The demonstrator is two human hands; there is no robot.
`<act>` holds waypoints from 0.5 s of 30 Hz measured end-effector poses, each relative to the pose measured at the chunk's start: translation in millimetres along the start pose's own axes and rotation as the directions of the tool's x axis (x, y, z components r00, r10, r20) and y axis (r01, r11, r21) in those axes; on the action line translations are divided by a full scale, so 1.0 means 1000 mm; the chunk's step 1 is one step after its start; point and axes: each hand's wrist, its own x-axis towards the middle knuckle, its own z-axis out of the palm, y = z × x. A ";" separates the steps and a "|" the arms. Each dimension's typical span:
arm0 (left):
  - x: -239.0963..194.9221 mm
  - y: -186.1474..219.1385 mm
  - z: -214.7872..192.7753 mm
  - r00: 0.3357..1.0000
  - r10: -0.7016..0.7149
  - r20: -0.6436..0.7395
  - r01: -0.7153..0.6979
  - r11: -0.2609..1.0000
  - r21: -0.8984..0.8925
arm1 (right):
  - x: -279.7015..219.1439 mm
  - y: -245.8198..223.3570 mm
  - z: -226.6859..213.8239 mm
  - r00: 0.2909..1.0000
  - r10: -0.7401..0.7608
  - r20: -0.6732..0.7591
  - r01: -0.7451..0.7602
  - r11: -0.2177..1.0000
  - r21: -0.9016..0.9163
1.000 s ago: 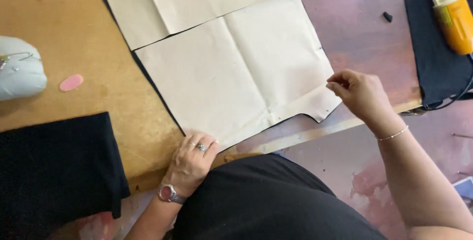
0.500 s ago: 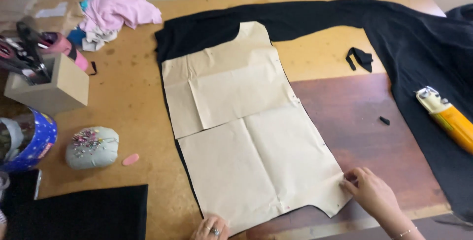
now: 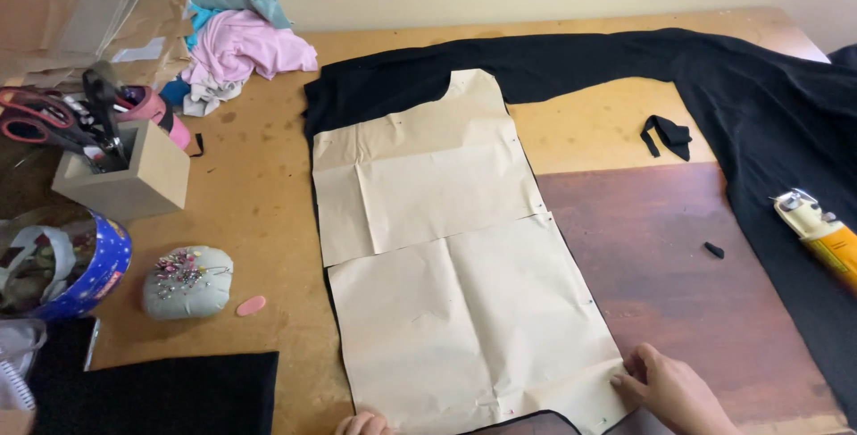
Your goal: Using an electric rotary cutter to cut out garment pieces from black fabric following a paper pattern pinned to the material.
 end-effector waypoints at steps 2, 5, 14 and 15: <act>0.046 0.002 -0.013 1.000 -0.003 0.027 0.004 1.000 -0.023 | -0.007 -0.011 -0.008 1.000 0.004 -0.016 -0.004 1.000 0.009; 0.105 0.003 -0.058 0.974 0.075 0.214 -0.051 0.992 -0.112 | -0.014 -0.005 -0.007 0.998 -0.035 -0.048 0.037 0.999 0.036; 0.151 0.005 -0.097 0.834 0.208 0.511 -0.084 0.963 -0.254 | -0.050 -0.008 -0.030 0.992 -0.102 0.073 0.089 0.982 0.169; 0.155 0.008 -0.098 0.826 0.187 0.532 -0.079 0.973 -0.218 | -0.052 -0.005 -0.032 0.988 -0.143 0.062 0.132 0.980 0.151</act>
